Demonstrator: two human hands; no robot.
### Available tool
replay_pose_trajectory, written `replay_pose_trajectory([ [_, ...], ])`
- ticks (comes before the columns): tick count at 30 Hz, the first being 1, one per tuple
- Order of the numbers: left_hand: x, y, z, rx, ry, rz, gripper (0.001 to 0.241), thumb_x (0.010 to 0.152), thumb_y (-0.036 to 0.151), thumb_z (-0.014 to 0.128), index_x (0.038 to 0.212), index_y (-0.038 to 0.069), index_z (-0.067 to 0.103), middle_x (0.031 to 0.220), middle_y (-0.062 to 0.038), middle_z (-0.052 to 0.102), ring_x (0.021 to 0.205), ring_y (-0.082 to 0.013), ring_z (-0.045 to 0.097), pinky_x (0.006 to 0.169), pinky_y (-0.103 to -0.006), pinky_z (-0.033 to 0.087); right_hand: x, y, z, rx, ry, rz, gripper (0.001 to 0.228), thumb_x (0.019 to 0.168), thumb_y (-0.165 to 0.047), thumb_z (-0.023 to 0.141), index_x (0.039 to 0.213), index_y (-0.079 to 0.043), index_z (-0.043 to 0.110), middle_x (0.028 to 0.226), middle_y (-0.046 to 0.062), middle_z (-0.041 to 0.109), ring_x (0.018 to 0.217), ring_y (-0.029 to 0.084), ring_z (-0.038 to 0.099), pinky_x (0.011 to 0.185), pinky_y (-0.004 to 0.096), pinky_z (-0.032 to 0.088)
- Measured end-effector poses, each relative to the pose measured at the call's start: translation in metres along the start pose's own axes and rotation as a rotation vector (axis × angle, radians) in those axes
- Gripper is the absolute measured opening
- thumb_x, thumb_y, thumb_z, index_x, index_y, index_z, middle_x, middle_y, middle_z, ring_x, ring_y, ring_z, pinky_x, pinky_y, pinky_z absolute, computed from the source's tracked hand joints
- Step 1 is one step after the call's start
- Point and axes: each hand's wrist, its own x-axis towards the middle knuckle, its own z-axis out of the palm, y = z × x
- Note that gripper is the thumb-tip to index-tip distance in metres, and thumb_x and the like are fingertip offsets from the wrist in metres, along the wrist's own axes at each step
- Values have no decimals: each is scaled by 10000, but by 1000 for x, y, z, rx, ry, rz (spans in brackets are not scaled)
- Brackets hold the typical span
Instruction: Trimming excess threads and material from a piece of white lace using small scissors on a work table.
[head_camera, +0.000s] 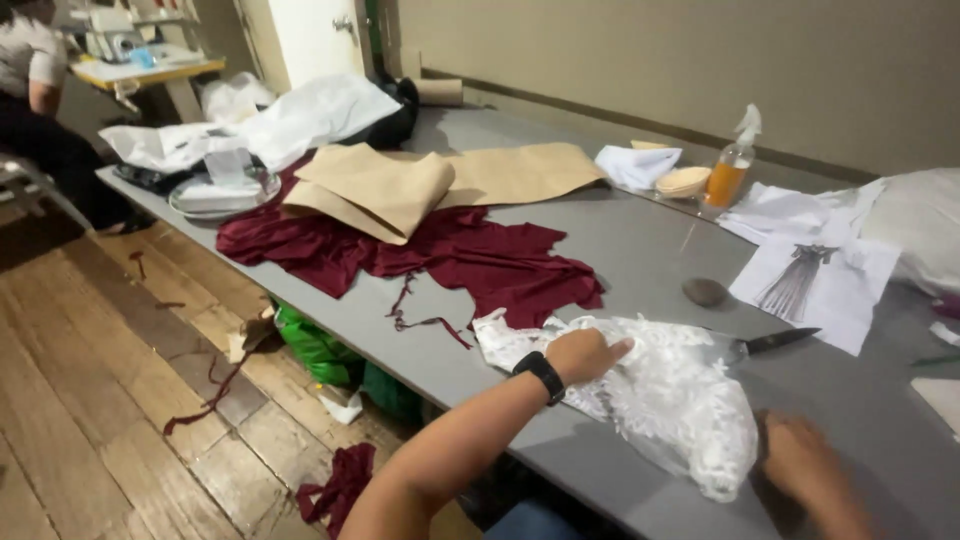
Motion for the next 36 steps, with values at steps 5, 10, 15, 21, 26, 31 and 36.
replay_pose_trajectory([
  [5, 63, -18, 30, -295, 0, 74, 488, 910, 455, 650, 623, 71, 560, 598, -83, 609, 527, -200, 549, 510, -342, 397, 41, 32, -42, -125, 6, 191, 316, 869, -211, 624, 1146, -144, 761, 1201, 128, 782, 1138, 316, 760, 924, 399, 627],
  [10, 86, 5, 28, -667, -21, 15, 269, 862, 357, 779, 869, 95, 716, 683, -58, 658, 578, -107, 643, 531, -245, 565, 60, 51, -53, 380, 356, -12, 413, 815, -152, 610, 1213, -88, 700, 1153, 193, 744, 1068, 400, 701, 890, 492, 537],
  [15, 69, 48, 3, -1463, -169, 170, 113, 832, 18, 761, 830, 8, 648, 793, -67, 602, 710, -188, 625, 622, -313, 566, 39, -20, -35, 1421, 517, -20, 317, 916, -187, 805, 1177, -21, 734, 938, 157, 731, 813, 203, 644, 633, 348, 562],
  [21, 102, -61, 89, -1050, 189, 912, 663, 481, 207, 1056, 840, 12, 534, 898, -110, 587, 922, -168, 544, 811, -269, 407, -21, -57, -72, 1807, 177, -110, 493, 872, -454, 776, 1206, -93, 739, 633, -13, 585, 545, 85, 525, 472, 229, 437],
  [26, 78, 8, 95, -1838, -635, -38, 593, 718, 257, 599, 1261, 20, 605, 1165, -269, 658, 1019, -431, 662, 907, -550, 534, -28, -60, -65, 1623, 431, -121, 340, 734, -56, 909, 1034, 11, 765, 813, 81, 689, 751, 151, 624, 668, 272, 527],
  [31, 35, 50, 60, -1327, -448, -121, 730, 699, 158, 912, 1319, -7, 565, 1099, -152, 715, 970, -230, 665, 838, -473, 529, -30, -64, -60, 1481, 568, -304, 206, 776, -21, 878, 957, 32, 794, 816, 130, 713, 773, 160, 612, 694, 296, 538],
  [36, -22, 104, 2, -1043, -284, -5, 778, 674, 239, 907, 1291, -133, 613, 1151, -241, 721, 1005, -308, 668, 893, -481, 535, -47, -78, -83, 1477, 635, -355, 199, 876, -67, 790, 1066, -6, 789, 918, 118, 708, 762, 124, 585, 596, 237, 508],
])
